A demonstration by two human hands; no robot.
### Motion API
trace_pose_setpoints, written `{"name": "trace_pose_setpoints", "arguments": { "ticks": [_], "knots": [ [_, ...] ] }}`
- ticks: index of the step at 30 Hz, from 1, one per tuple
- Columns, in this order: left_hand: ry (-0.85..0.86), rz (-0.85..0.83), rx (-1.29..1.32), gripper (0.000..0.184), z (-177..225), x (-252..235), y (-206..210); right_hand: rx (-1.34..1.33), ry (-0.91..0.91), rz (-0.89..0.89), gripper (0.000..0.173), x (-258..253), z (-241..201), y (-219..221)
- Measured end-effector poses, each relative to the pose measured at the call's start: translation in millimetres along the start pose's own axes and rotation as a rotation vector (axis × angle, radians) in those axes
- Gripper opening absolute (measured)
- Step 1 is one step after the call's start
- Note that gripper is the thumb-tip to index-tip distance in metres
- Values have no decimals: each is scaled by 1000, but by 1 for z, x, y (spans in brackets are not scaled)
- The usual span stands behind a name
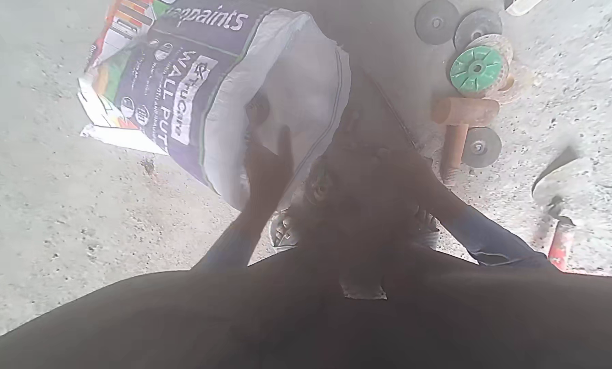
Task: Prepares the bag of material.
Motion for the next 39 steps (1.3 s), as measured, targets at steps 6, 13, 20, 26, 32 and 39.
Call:
{"name": "trace_pose_setpoints", "arguments": {
  "ticks": [6,13,20,26,32,39],
  "knots": [
    [578,-653,-318,36,36,73,130,13,0,-104,27,-10,-1,8],
    [457,-430,-629,43,4,14,124,3,11,-233,32,-4,17,9],
    [86,-1045,-702,48,6,11,126,-655,153,-1,26,24,43,-21],
    [169,-510,332,43,-2,29,81,-742,211,27,31,39,51,-4],
    [-192,-422,868,32,-33,38,50,-262,24,-532,32,44,-44,21],
    [-615,-506,398,38,-15,42,7,-354,189,-854,46,40,-56,9]
  ]
}}
Point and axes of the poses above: each hand's wrist, its own x-axis away from the middle knuckle, its own y-axis out of the palm, z = x × y, the point moved 10 cm from there along -x, towards the middle knuckle, and after that the axes turned 6 degrees about -z, right-handed, at the moved point
